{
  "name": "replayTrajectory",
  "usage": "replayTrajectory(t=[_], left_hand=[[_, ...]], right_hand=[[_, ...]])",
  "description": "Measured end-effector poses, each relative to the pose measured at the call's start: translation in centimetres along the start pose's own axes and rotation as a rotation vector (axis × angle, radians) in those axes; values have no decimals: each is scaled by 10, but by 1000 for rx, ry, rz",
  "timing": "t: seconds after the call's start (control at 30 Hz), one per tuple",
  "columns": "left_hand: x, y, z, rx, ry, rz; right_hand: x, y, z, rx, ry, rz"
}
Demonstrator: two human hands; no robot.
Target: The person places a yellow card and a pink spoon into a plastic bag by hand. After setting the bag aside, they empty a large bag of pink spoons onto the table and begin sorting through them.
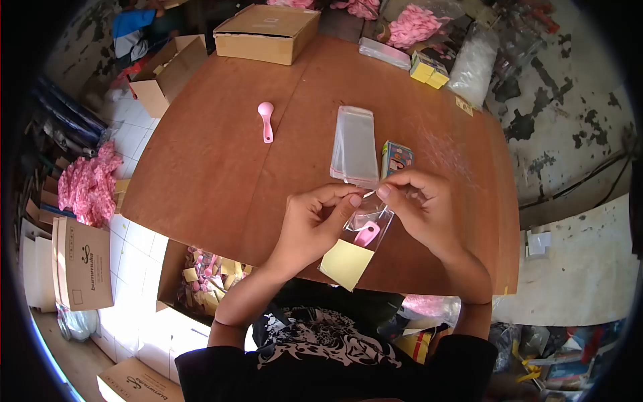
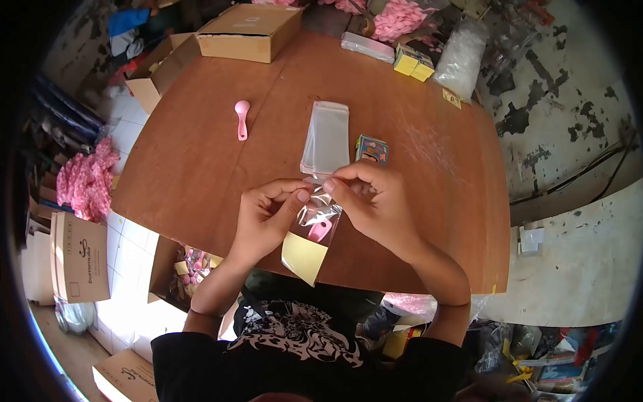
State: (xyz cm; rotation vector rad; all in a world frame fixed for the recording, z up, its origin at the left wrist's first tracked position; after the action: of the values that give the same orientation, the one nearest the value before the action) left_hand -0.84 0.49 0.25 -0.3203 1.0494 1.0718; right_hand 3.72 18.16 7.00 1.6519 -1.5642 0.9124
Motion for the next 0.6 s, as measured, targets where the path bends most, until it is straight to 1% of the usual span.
replayTrajectory(t=[0.07, 0.1, 0.17, 0.23, 0.3, 0.33, 0.4, 0.43, 0.5, 0.53, 0.57, 0.6], left_hand=[[-5, -4, 1, -50, 135, -55], [-6, -9, 6, -66, 141, -82], [-8, -8, 15, -59, 111, -62], [-5, -6, 17, -40, 166, -47], [-9, -6, 23, 20, 325, 11], [-8, -6, 26, 26, 324, 5], [-7, -8, 32, 12, 406, 61], [-7, -7, 34, 15, 405, 58], [-10, -7, 39, 109, 507, 126], [-12, -6, 41, 110, 506, 124], [-14, -6, 42, 165, 545, 123], [-16, -6, 44, 224, 582, 121]], right_hand=[[9, -2, 4, -431, -459, -422], [7, -5, 4, -416, -438, -402], [10, -7, 0, -447, -766, -761], [11, -8, 1, -493, -802, -789], [10, -13, -1, -533, -996, -810], [8, -12, -3, -549, -1038, -853], [8, -16, -5, -549, -1084, -831], [8, -17, -5, -547, -1127, -817], [5, -20, -7, -546, -1168, -821], [4, -21, -8, -532, -1221, -834], [3, -22, -8, -517, -1273, -845], [3, -23, -9, -499, -1222, -837]])
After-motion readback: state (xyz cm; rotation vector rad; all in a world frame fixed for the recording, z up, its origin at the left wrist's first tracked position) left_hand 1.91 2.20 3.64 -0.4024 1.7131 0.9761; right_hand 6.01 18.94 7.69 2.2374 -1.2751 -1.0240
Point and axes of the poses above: each hand's wrist, its own y-axis towards the middle knuckle, its own z-axis out of the palm, x = y × z, the point moved 1 cm from there along y, towards the middle knuckle, and after that the axes turned 14 degrees about -y, right-handed, at the moved point
